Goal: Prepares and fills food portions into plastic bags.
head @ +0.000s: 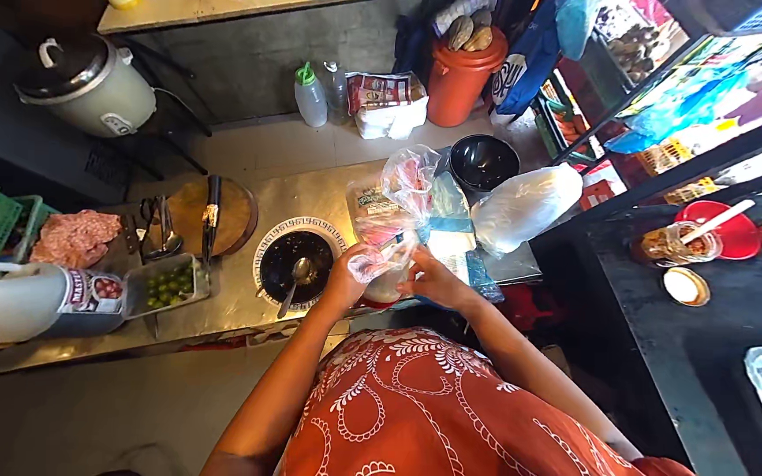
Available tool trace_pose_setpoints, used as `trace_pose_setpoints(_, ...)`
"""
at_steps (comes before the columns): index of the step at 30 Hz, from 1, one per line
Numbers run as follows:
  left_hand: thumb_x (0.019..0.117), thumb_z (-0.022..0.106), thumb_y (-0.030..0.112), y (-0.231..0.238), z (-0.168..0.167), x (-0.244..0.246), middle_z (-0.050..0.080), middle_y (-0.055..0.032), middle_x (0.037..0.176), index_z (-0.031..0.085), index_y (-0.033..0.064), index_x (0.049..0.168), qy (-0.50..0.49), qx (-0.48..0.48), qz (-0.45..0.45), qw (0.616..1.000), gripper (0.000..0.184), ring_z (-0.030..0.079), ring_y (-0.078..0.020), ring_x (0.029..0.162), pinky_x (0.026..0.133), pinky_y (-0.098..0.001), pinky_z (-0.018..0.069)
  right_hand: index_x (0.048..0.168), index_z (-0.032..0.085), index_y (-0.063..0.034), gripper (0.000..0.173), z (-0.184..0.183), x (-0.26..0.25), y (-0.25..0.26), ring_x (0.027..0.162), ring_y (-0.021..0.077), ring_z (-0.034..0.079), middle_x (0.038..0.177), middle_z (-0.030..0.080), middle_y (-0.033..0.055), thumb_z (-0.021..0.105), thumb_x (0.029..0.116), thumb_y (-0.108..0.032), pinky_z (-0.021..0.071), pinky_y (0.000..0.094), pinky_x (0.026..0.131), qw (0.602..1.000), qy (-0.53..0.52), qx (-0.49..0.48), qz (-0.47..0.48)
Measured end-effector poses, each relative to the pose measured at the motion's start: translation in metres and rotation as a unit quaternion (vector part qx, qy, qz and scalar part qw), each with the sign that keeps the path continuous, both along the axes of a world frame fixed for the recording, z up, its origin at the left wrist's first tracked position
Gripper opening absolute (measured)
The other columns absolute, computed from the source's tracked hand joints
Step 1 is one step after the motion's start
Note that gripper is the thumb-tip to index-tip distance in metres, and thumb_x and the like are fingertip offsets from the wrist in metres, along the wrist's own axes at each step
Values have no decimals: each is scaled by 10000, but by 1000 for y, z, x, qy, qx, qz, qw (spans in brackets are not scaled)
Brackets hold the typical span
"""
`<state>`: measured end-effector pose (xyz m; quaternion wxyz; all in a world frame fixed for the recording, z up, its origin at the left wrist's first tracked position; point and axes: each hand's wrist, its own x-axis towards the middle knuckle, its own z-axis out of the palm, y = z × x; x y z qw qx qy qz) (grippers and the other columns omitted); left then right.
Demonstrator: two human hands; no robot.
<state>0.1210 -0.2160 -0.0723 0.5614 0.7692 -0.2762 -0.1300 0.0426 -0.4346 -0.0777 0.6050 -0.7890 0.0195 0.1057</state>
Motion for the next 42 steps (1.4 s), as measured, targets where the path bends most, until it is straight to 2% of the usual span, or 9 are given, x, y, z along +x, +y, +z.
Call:
trace_pose_setpoints(4,881,729,-2,2,23,2,680,-86,1075,747,23,975,-10,3,6,1000,99,648,-144,1007,909,-334,547,950,702,50,73,22,15,17,706,147,639,997,659,152,667,939,-13,586,307,658,994,-100,7,-48)
trace_pose_setpoints(9,848,776,-7,6,45,1,704,-66,961,714,31,998,51,14,41,998,167,672,-129,857,790,-324,579,1043,640,40,77,37,23,9,728,123,708,888,708,76,626,967,32,630,315,714,995,-27,85,-45)
trace_pose_setpoints(13,837,771,-26,-10,65,-4,699,-90,887,696,28,969,36,52,43,997,161,662,-159,770,720,-353,570,1346,556,-1,634,33,30,21,944,200,695,1108,694,145,839,778,-12,595,403,866,998,-26,15,61)
trace_pose_setpoints(15,845,768,-34,-15,76,-8,697,-93,903,678,37,1010,59,26,38,997,201,668,-163,733,677,-333,584,1129,680,43,353,34,34,31,907,252,701,1004,716,171,813,818,-58,581,480,858,993,-80,-71,57)
trace_pose_setpoints(19,783,768,6,13,82,0,613,-65,1255,483,140,1405,88,-92,-74,989,697,673,-192,965,767,-348,614,945,726,32,74,46,42,26,780,210,683,868,714,142,666,928,-10,580,450,760,987,-110,-92,69)
trace_pose_setpoints(25,677,910,371,47,52,34,450,-64,1548,375,170,1560,29,111,-174,978,1051,462,-172,1396,1128,-430,436,1012,745,44,154,94,47,26,899,175,701,983,739,142,650,895,75,581,374,851,966,-178,-70,173)
trace_pose_setpoints(30,782,837,401,18,73,25,681,-66,1222,660,68,1271,15,197,-242,950,617,617,-111,1165,1042,-361,492,891,731,30,111,130,60,34,829,183,675,866,711,123,628,897,73,552,369,782,930,-245,-118,247)
trace_pose_setpoints(37,772,890,307,13,45,20,733,43,1072,686,78,1168,9,-44,-189,981,500,680,-35,1038,956,-285,572,849,730,-21,34,166,63,64,728,177,650,769,682,84,745,857,9,534,374,671,930,-226,-183,225)
trace_pose_setpoints(42,900,757,282,1,43,18,723,50,1022,715,45,1104,56,28,-196,979,315,654,20,1007,970,-242,534,832,715,-5,103,165,71,69,699,173,627,736,664,89,801,845,-59,512,376,664,943,-191,-178,205)
